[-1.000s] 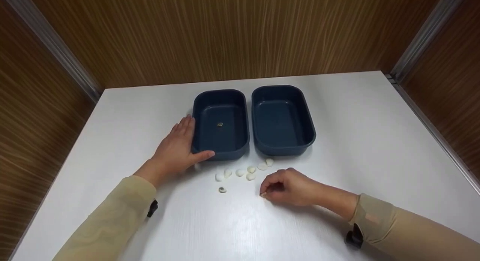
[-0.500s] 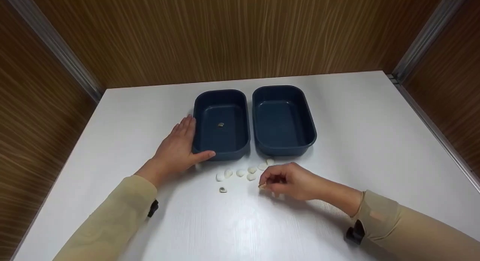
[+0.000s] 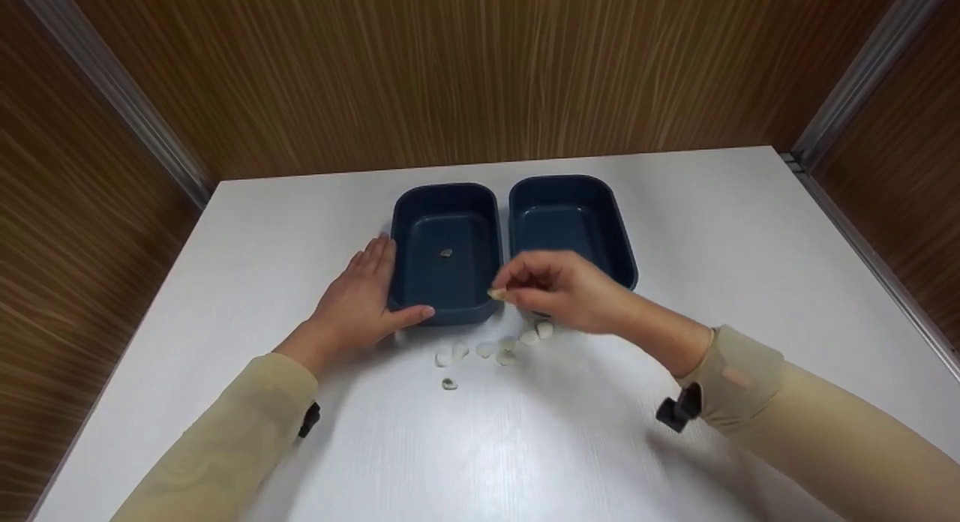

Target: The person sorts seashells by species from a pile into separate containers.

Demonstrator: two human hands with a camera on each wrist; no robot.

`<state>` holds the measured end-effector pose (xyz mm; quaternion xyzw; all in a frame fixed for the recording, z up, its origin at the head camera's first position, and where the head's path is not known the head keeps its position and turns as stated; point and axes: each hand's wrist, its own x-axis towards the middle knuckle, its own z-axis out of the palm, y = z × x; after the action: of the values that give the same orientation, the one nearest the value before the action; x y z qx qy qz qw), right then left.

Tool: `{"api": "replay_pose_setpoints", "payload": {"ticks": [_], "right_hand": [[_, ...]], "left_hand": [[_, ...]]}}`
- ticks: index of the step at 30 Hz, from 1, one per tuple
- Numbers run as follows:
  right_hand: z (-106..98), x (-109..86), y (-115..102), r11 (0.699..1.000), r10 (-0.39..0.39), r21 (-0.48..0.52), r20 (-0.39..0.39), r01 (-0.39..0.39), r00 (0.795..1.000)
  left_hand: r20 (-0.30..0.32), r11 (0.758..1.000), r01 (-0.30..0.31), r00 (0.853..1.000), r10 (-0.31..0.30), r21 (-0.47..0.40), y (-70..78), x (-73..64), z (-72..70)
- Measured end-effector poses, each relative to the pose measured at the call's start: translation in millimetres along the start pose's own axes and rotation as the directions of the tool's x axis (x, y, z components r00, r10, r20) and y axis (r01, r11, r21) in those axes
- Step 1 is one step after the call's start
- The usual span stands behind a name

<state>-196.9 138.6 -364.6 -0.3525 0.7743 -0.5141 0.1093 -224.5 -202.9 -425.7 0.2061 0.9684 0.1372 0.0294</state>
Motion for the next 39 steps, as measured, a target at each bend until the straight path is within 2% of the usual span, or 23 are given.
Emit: {"api": "replay_pose_setpoints", "payload": {"ticks": [5,11,18,32,39], "right_hand": [[-5.3,26.7,1.3,1.0,0.0,0.015,-0.036,0.001,0.999],[-5.9,54.2,12.6,0.999,0.046,-0.01,-0.07,-0.046,0.997],[-6.8,76.9,27.2,0.993,0.1,-0.053,-0.12,-0.107,0.988],[0.6,95.2,41.4,0.988,0.132,-0.063,-0.164,-0.144,0.978],[-0.5,98.4,43.0,0.969,0.19,-0.123,-0.175,-0.213,0.966]], "left_hand": [[0.003,1.0,0.004,1.0,-0.004,0.003,0.3,0.8,0.0],[0.008,1.0,0.002,1.0,-0.002,0.014,1.9,4.0,0.7],[0.012,1.0,0.013,1.0,-0.013,0.016,4.4,5.5,0.0],[0.007,1.0,0.008,1.0,-0.008,0.016,7.2,6.8,2.1],[0.003,1.0,0.003,1.0,-0.003,0.019,7.6,7.2,1.3]]}}
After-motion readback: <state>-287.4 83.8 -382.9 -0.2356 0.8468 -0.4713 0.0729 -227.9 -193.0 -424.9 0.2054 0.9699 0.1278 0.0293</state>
